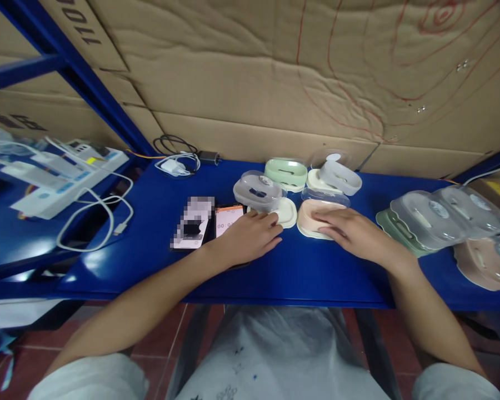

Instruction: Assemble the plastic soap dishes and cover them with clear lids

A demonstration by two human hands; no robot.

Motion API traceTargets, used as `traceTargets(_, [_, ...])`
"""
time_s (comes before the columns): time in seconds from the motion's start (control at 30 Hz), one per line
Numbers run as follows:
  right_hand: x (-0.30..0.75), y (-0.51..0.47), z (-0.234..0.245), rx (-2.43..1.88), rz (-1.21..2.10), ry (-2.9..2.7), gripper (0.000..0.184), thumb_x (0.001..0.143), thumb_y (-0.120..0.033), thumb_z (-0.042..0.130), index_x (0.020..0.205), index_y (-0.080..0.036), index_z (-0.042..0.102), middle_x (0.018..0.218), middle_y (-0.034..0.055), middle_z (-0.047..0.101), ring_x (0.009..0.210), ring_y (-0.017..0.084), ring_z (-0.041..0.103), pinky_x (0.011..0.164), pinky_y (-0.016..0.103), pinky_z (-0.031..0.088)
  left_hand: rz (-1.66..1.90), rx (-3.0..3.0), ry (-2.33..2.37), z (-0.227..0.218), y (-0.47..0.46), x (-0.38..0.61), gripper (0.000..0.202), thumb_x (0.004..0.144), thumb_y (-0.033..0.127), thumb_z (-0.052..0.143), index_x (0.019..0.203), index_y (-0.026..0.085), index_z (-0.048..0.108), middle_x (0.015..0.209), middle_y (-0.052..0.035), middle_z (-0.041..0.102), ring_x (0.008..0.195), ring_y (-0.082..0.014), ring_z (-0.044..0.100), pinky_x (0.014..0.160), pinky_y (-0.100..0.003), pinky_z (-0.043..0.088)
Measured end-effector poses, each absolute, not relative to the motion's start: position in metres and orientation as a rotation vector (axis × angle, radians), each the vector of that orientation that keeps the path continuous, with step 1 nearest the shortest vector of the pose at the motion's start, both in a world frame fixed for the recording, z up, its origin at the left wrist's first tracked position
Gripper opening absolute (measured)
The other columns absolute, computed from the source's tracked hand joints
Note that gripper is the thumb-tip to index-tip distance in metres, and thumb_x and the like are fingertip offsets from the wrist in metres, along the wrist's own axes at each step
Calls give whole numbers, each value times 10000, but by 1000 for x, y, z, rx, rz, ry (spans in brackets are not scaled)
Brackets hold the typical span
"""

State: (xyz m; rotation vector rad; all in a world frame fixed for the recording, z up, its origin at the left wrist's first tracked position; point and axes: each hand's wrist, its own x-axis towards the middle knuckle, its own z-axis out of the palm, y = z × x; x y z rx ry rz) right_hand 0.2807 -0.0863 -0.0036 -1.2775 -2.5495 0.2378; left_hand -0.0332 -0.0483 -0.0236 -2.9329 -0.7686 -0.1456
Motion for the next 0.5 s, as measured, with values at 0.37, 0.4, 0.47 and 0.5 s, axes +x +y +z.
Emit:
traceTargets(0.37, [271, -85, 1, -1281, 66, -2457, 429, 1118, -332, 467, 1527, -280, 586, 1469, 105, 705, 1383, 311, 652, 1156, 553, 507, -223, -2927, -728, -26, -48, -35, 202, 1085, 325, 616, 1113, 162, 730, 1125, -101, 698, 937, -257, 688, 848, -403, 468])
traceTargets(0.4, [272, -84, 0, -1270, 47, -2459, 430, 1113, -315, 472, 1525, -280, 590, 1465, 103, 708, 1386, 309, 648, 1161, 551, 496, -223, -2929, -725, -26, -48, -34, 200, 1083, 323, 619, 1114, 160, 730, 1126, -103, 698, 944, -260, 686, 852, -403, 466])
traceTargets(0.47, [275, -80, -3, -1260, 25, -2473, 443, 1100, -267, 475, 1525, -293, 597, 1490, 95, 692, 1412, 308, 624, 1173, 556, 468, -235, -2933, -710, -27, -49, -34, 193, 1082, 316, 621, 1110, 159, 729, 1134, -105, 699, 977, -266, 682, 869, -405, 463])
traceTargets(0.5, [276, -78, -5, -1262, 16, -2478, 452, 1093, -245, 473, 1521, -305, 604, 1510, 88, 678, 1429, 307, 608, 1177, 558, 458, -243, -2936, -697, -27, -49, -34, 188, 1082, 313, 620, 1109, 161, 727, 1143, -106, 700, 1002, -269, 679, 882, -406, 462])
